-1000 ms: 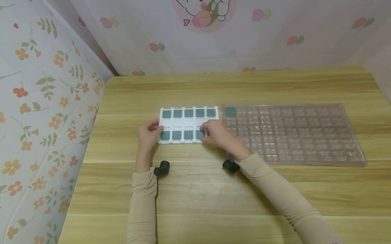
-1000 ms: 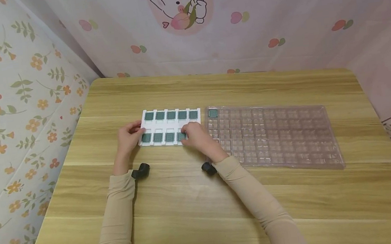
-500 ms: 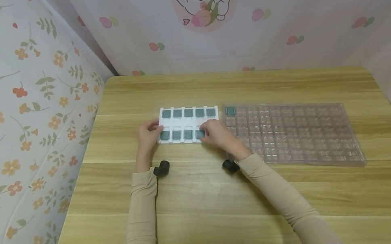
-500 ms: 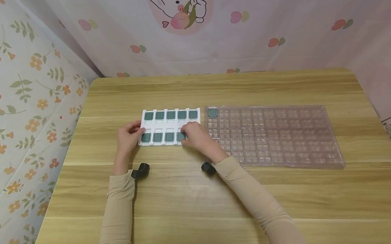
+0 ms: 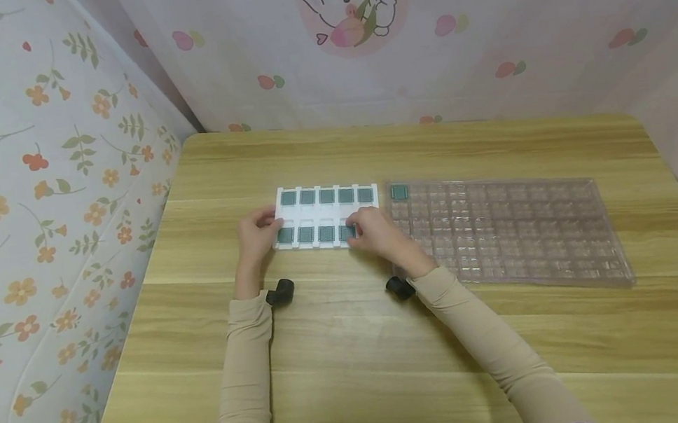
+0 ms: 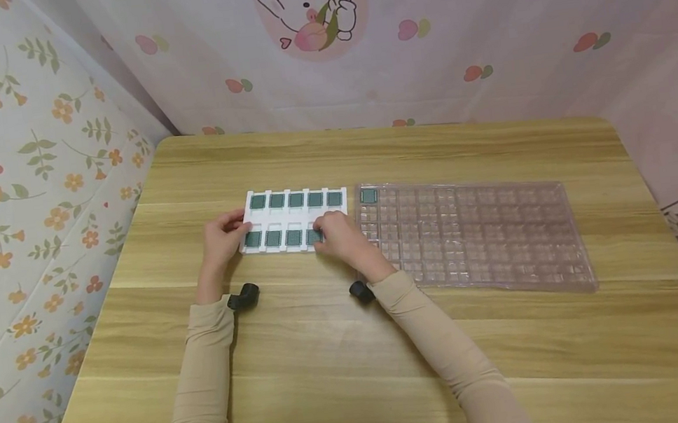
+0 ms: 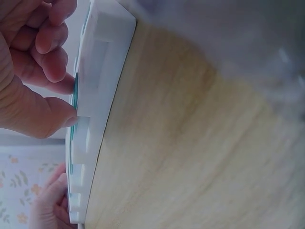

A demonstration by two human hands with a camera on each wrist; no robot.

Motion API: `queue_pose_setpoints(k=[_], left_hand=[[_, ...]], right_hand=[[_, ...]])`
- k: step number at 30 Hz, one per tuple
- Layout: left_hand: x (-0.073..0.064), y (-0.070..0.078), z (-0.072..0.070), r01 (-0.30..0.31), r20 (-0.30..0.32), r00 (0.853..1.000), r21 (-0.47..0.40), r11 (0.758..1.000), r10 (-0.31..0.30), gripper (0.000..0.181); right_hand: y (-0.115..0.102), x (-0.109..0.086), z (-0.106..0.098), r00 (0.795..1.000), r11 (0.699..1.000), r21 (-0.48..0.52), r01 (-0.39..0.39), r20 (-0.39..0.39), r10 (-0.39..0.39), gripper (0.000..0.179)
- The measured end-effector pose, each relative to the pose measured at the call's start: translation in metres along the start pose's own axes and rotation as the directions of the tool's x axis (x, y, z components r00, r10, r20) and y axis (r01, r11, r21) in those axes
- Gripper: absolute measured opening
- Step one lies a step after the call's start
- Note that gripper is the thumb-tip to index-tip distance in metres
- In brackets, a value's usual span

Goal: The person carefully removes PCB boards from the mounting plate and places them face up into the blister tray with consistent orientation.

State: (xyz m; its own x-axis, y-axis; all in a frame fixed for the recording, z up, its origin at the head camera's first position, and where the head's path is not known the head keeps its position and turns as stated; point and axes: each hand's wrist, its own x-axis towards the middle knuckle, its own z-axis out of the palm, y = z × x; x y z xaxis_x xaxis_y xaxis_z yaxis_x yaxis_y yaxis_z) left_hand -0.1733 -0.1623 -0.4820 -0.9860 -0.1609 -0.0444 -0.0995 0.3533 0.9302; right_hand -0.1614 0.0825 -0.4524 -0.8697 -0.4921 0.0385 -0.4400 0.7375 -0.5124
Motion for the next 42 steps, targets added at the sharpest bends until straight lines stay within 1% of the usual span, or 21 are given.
queue_pose_setpoints(k=[8, 14, 16, 21, 23, 27, 33, 35, 42], left_hand=[[0.0, -0.001, 0.0, -0.003, 0.003, 1.0, 0.02, 1.0, 0.003, 0.03], [0.0, 0.0, 0.0, -0.004, 0.002, 1.0, 0.035, 0.999, 0.004, 0.031], [0.001, 0.0, 0.0, -0.005, 0.002, 1.0, 0.035, 0.999, 0.005, 0.031], [0.002, -0.001, 0.0, 0.016, 0.008, 1.0, 0.016, 1.0, -0.016, 0.031], [0.002, 0.0, 0.0, 0.02, 0.01, 1.0, 0.012, 1.0, -0.02, 0.031], [0.002, -0.001, 0.001, 0.014, 0.005, 1.0, 0.012, 1.0, -0.014, 0.03], [0.002, 0.0, 0.001, 0.0, -0.004, 1.0, 0.02, 1.0, 0.0, 0.03], [0.001, -0.001, 0.001, -0.002, -0.001, 1.0, 0.025, 1.0, 0.002, 0.03], [0.001, -0.001, 0.0, -0.002, 0.005, 1.0, 0.024, 1.0, 0.001, 0.03]], right_hand=[[0.002, -0.002, -0.002, 1.0, 1.0, -0.003, 0.012, -0.002, -0.012, 0.028], [0.001, -0.003, -0.009, 1.0, 0.998, 0.061, 0.01, 0.014, -0.011, 0.028], [0.001, -0.003, -0.012, 1.0, 0.998, 0.064, 0.007, 0.014, -0.008, 0.028], [0.003, -0.004, -0.019, 0.999, 0.997, 0.067, -0.032, 0.025, 0.03, 0.03], [0.004, -0.005, -0.021, 0.998, 0.995, 0.087, -0.053, 0.035, 0.05, 0.031], [0.006, -0.007, -0.026, 0.997, 0.992, 0.105, -0.068, 0.034, 0.064, 0.032], [0.01, -0.012, -0.034, 0.996, 0.993, 0.08, -0.088, 0.019, 0.086, 0.032], [0.012, -0.013, -0.036, 0.996, 0.994, 0.071, -0.084, 0.012, 0.083, 0.032], [0.018, -0.016, -0.041, 0.998, 0.994, 0.089, -0.058, 0.003, 0.058, 0.031]])
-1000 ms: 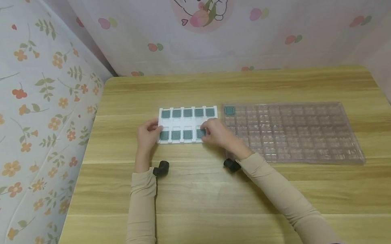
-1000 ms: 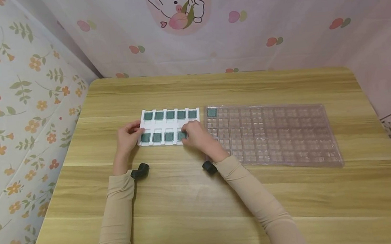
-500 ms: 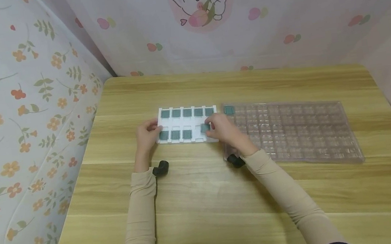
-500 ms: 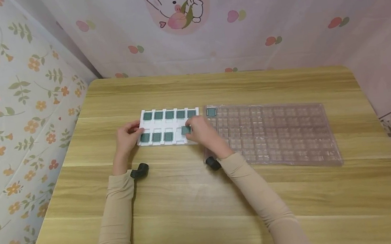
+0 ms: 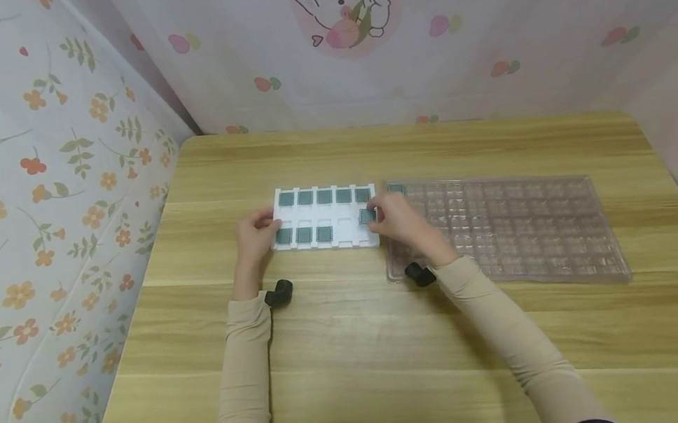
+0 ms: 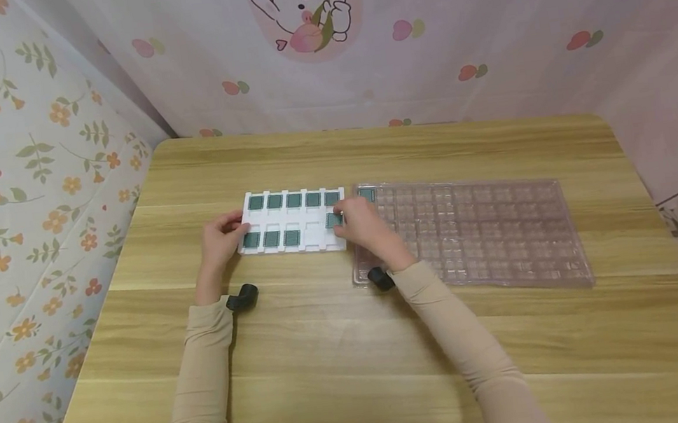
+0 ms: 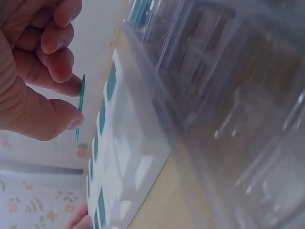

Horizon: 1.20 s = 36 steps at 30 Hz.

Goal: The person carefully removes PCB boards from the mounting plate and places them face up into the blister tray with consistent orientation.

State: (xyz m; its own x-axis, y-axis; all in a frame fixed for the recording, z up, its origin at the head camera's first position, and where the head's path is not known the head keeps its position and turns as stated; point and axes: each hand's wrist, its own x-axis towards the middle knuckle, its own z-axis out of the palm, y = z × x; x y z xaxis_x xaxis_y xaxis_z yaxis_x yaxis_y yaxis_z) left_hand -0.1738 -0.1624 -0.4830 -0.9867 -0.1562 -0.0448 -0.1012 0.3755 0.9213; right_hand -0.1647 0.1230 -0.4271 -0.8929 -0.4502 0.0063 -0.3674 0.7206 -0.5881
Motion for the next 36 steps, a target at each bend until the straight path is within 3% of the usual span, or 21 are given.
queue_pose_setpoints(k=[28, 36], left_hand=[[0.0, -0.001, 0.001, -0.004, -0.008, 1.0, 0.002, 1.0, 0.004, 0.03], [0.0, -0.001, 0.001, -0.005, -0.008, 1.0, 0.008, 1.0, 0.005, 0.03]], right_hand=[[0.036, -0.01, -0.019, 0.998, 0.998, -0.037, -0.057, -0.02, 0.056, 0.029], [0.049, -0.011, -0.026, 0.996, 0.996, -0.003, -0.094, -0.009, 0.094, 0.031]])
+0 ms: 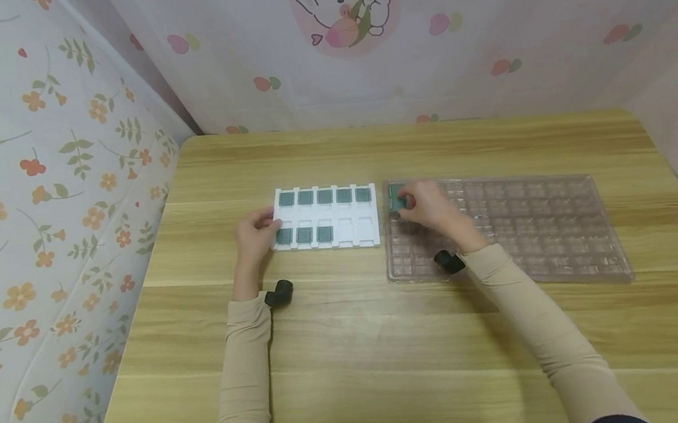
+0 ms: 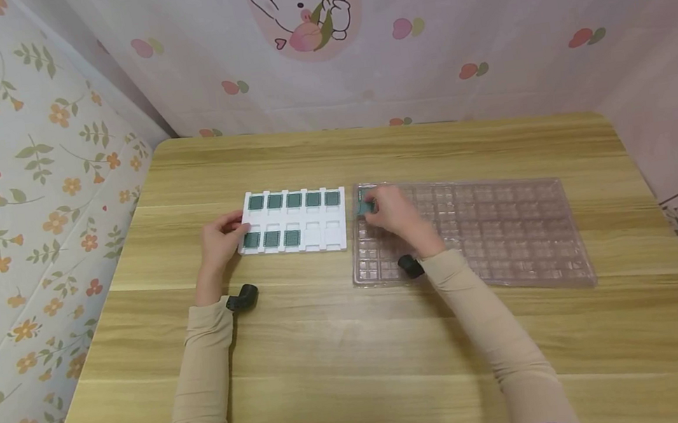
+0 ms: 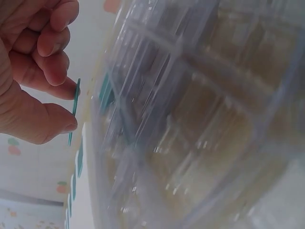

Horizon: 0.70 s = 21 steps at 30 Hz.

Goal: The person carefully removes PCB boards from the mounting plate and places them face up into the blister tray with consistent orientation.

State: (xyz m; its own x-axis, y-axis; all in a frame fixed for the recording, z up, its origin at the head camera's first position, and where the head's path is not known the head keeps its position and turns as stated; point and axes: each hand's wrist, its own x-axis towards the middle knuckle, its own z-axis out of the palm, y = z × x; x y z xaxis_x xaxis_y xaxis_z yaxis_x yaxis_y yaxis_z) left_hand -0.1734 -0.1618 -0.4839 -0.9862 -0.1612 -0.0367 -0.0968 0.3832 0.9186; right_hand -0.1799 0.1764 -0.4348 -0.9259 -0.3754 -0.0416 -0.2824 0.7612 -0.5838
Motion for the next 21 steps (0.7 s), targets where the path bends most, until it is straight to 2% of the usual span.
queue_pose_setpoints(k=[1, 7, 8, 14, 21], left_hand=[[0.0, -0.002, 0.001, -0.016, -0.013, 1.0, -0.012, 1.0, 0.015, 0.029], [0.001, -0.003, 0.0, -0.008, -0.007, 1.0, -0.03, 1.0, 0.008, 0.029], [0.001, -0.002, -0.001, 0.006, 0.006, 1.0, -0.023, 1.0, -0.006, 0.03], [0.001, -0.001, -0.001, -0.001, 0.006, 1.0, -0.014, 1.0, 0.001, 0.03], [0.001, -0.001, -0.001, -0.002, 0.008, 1.0, -0.004, 1.0, 0.002, 0.03]], right_hand=[[0.002, 0.0, -0.001, 1.0, 1.0, -0.003, -0.006, 0.0, 0.006, 0.031], [0.009, 0.0, -0.007, 0.999, 0.999, -0.032, -0.044, 0.008, 0.044, 0.031], [0.01, 0.0, -0.008, 0.999, 0.998, -0.031, -0.051, 0.011, 0.051, 0.031], [0.017, 0.003, -0.014, 0.997, 0.997, -0.025, -0.074, 0.018, 0.074, 0.033], [0.025, 0.007, -0.019, 0.997, 0.995, -0.069, -0.077, 0.009, 0.078, 0.033]])
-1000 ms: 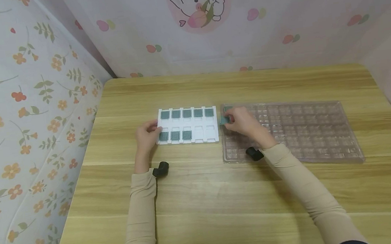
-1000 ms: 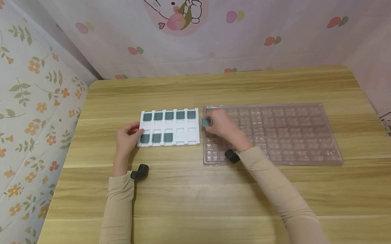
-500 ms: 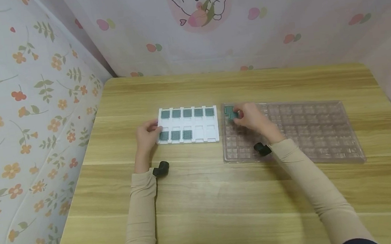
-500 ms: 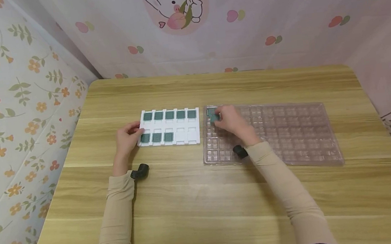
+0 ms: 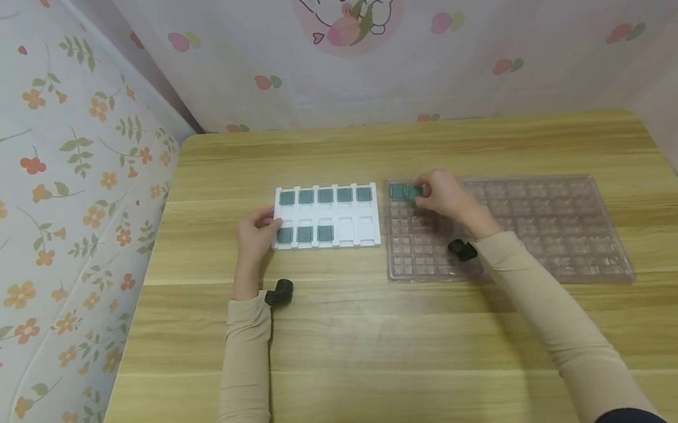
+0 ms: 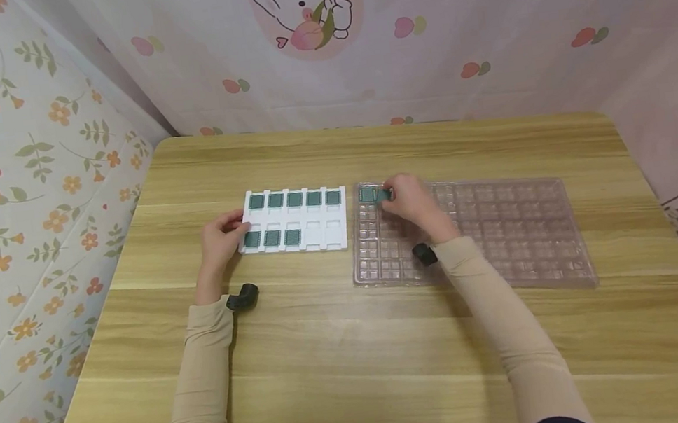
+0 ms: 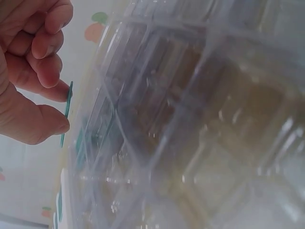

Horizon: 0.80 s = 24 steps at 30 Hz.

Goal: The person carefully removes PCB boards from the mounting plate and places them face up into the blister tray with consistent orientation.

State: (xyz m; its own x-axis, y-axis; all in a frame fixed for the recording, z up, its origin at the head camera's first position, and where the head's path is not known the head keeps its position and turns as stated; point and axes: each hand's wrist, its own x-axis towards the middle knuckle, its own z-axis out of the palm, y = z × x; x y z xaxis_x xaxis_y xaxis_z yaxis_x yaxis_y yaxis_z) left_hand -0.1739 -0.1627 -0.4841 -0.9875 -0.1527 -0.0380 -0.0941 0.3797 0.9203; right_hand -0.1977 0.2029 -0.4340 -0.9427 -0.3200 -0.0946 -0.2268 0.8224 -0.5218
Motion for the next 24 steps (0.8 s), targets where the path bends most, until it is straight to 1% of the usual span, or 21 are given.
queue_pose_setpoints(k=[6, 9, 15, 24], left_hand=[[0.0, -0.001, 0.0, 0.004, -0.002, 1.0, 0.002, 1.0, -0.004, 0.03], [0.0, 0.0, 0.0, 0.019, 0.002, 1.0, -0.012, 1.0, -0.019, 0.03], [-0.001, 0.001, 0.0, 0.023, 0.003, 1.0, 0.0, 1.0, -0.023, 0.031], [0.0, 0.0, 0.0, 0.017, -0.005, 1.0, -0.01, 1.0, -0.017, 0.03]], right_hand=[[0.005, 0.004, -0.004, 1.0, 1.0, -0.022, 0.0, -0.007, 0.0, 0.032], [0.008, 0.006, -0.005, 1.0, 0.999, -0.039, -0.006, 0.007, 0.006, 0.032], [0.011, 0.008, -0.004, 0.999, 0.997, -0.076, -0.017, 0.028, 0.02, 0.034], [0.012, 0.009, -0.003, 0.999, 0.99, -0.139, 0.034, 0.022, -0.031, 0.032]])
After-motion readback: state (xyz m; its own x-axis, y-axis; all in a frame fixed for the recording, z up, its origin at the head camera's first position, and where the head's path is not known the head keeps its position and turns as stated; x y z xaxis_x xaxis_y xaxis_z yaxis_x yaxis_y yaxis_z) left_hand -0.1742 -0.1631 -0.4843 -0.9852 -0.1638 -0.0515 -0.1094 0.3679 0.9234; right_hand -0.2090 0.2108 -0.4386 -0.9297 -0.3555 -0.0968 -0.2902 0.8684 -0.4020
